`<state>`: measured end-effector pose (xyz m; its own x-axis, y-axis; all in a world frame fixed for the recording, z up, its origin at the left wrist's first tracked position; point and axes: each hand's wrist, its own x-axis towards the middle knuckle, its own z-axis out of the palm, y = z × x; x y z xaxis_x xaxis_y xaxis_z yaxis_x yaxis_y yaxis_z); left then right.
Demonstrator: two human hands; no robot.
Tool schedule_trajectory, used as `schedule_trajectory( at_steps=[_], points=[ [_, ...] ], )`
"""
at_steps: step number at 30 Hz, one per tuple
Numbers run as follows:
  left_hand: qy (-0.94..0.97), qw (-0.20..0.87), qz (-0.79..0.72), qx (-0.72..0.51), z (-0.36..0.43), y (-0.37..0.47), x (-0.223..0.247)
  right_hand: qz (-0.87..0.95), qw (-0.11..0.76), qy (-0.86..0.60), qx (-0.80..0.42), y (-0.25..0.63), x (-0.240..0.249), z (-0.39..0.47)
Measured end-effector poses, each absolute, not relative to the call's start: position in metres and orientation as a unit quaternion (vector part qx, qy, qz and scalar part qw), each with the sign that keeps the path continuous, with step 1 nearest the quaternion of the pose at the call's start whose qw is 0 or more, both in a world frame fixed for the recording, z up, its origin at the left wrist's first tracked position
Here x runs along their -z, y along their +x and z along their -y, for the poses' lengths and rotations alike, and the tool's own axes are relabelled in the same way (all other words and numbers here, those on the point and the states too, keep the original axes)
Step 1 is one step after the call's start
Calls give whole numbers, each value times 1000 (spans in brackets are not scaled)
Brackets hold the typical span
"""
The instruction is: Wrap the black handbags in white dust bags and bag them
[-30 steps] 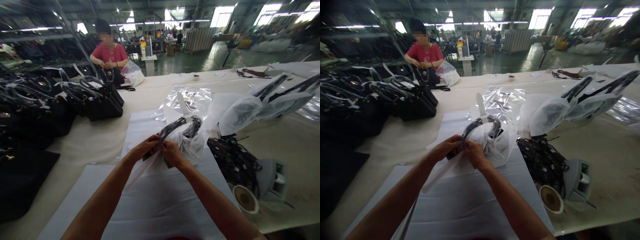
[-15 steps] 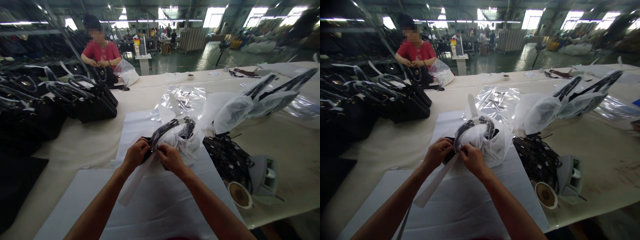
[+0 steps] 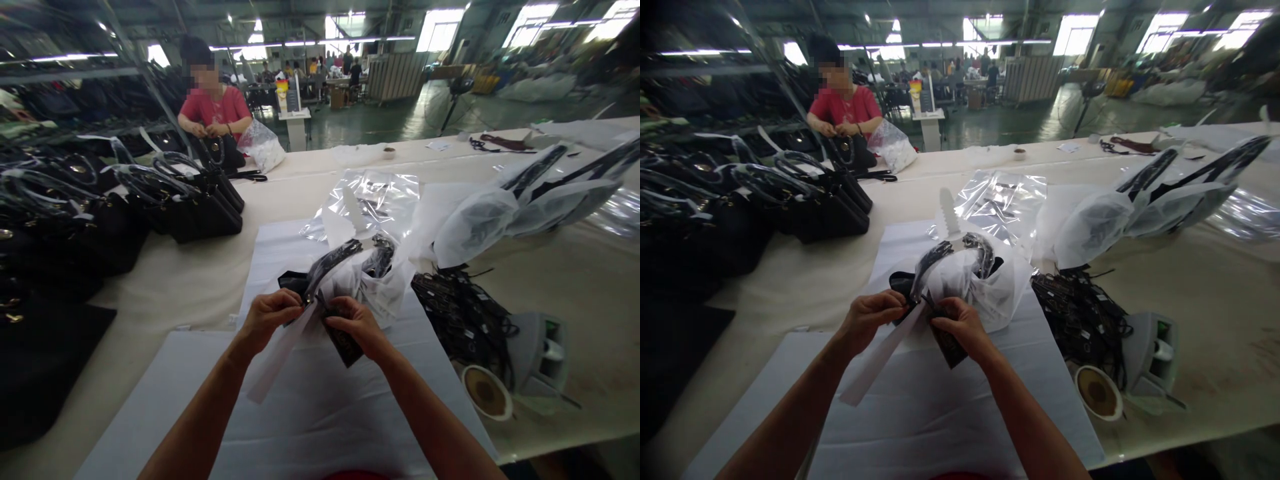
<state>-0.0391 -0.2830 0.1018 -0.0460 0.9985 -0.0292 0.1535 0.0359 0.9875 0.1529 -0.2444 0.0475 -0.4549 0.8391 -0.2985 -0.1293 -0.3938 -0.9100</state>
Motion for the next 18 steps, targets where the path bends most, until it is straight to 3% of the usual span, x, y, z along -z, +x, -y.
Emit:
schedule_trajectory(
  at_steps=[3,7,9,12,14,18],
  points=[
    [583,447,-583,-347,286,-35,-105,462,341,-429,-697,151,-43,244],
    [676,160,-714,-90,288,-14,-101,558,333,-490,-581,143,-33,244],
    [684,85,-724,-36,289,-1,-95,600,324,-514,-521,139,-31,244],
    [691,71,-719,-30,291,11,-84,639,311,-529,-464,139,-31,243],
    [705,73,-705,-32,294,10,-81,630,306,-521,-488,144,-34,241],
    [710,101,-691,-94,300,-9,-81,492,270,-417,-715,160,-41,244]
  ],
)
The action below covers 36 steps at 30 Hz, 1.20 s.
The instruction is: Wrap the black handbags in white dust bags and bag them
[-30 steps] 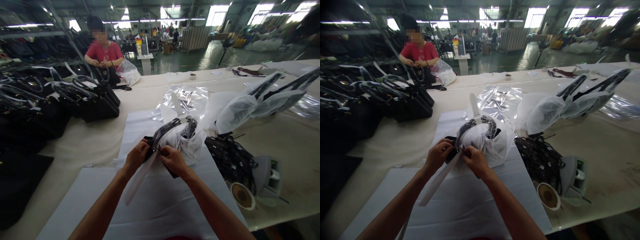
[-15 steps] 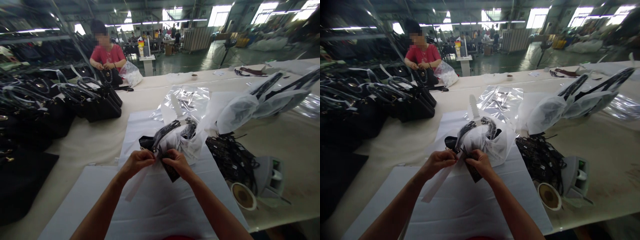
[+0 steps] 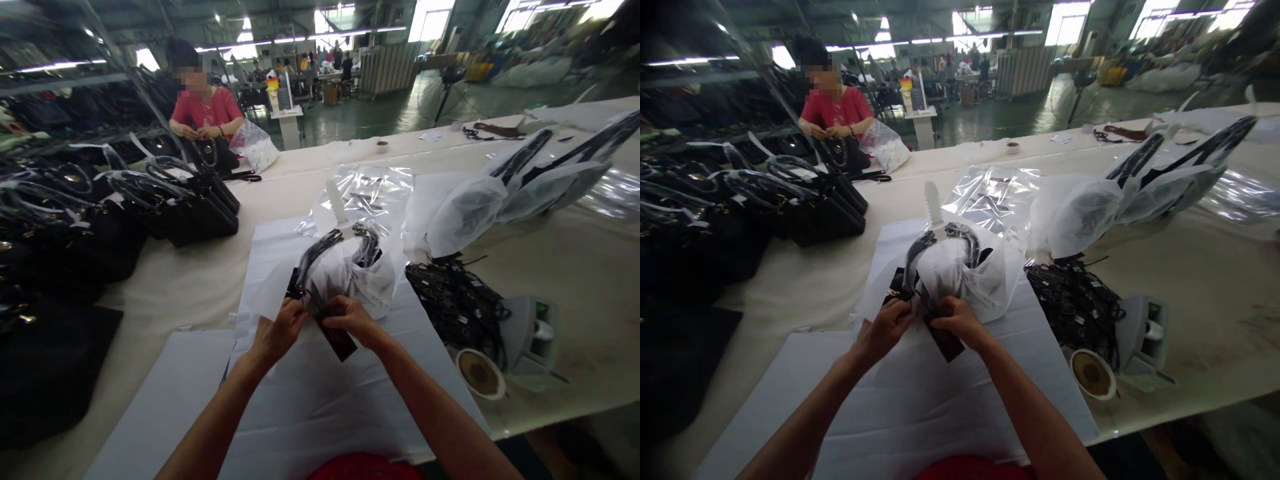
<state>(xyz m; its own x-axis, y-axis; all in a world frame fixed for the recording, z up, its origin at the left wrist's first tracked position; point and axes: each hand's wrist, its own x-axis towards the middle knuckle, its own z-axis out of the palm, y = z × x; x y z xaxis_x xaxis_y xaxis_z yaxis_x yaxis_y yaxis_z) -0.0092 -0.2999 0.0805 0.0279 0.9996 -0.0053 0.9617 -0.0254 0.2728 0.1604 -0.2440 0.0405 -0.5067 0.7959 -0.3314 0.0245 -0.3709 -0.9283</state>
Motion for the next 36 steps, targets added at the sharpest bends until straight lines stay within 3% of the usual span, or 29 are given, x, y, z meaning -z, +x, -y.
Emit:
schedule_trajectory(
  at_steps=[4,9,16,22,26,32,36],
  points=[
    [672,194,-664,-264,305,-22,-80,349,203,-312,-860,163,-38,267],
    [606,296,-660,-331,313,-17,-85,272,175,-211,-922,147,-27,297],
    [456,461,-649,-399,324,-22,-87,184,411,-301,-841,132,-43,279],
    [461,496,-602,-423,325,-25,-80,139,482,-344,-793,106,-55,273],
    [497,461,-621,-394,326,-25,-72,120,494,-330,-795,97,-55,275],
    [479,524,-580,-399,324,-17,-77,293,437,-290,-799,95,-23,276],
    [429,557,-559,-440,319,-13,-85,486,417,-301,-707,103,-16,276]
  ],
)
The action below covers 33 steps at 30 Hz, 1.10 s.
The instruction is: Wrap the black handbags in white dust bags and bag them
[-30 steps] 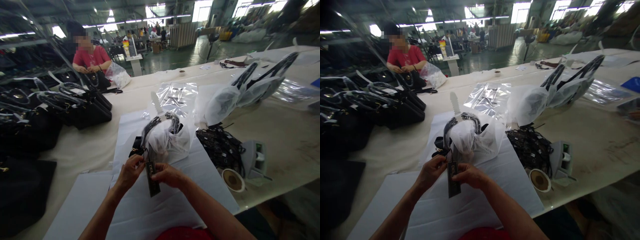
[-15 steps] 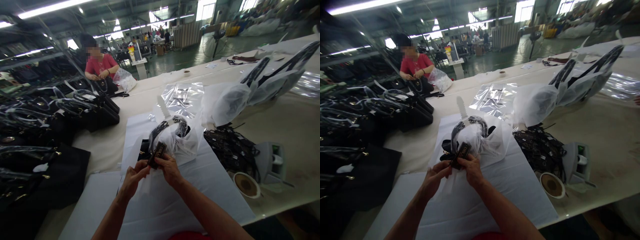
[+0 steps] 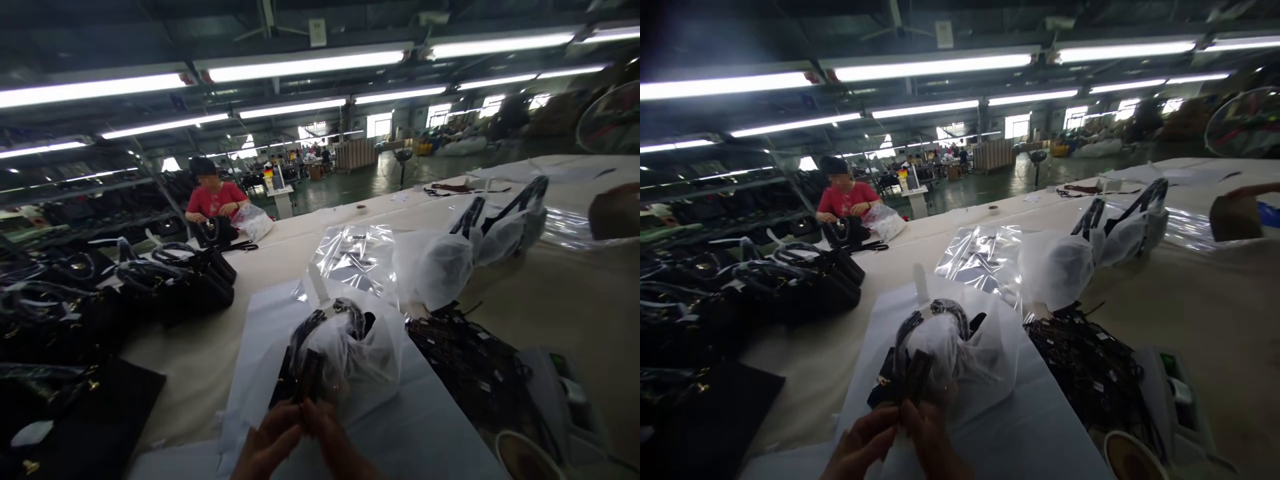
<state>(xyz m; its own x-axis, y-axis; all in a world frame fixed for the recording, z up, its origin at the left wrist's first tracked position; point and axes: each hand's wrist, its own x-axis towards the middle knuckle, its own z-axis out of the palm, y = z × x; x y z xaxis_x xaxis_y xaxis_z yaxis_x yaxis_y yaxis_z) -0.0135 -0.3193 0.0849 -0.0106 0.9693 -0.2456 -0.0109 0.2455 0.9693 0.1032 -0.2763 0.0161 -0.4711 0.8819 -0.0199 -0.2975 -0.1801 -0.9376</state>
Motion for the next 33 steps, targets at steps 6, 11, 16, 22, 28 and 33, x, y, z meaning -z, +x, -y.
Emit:
schedule_trajectory(
  at_steps=[6,11,16,22,28,33],
  points=[
    [416,528,-595,-441,309,-22,-72,559,397,-259,-680,117,-13,279],
    [470,502,-612,-391,305,-22,-80,582,393,-322,-635,120,-3,275],
    [503,474,-627,-358,301,-20,-86,670,416,-318,-527,122,-8,270],
    [537,422,-636,-358,300,-23,-76,667,427,-338,-508,127,-9,276],
    [548,352,-675,-346,311,-26,-81,565,441,-386,-581,136,-22,268],
    [508,333,-733,-307,356,-42,-92,497,463,-383,-626,135,-27,266]
  ],
)
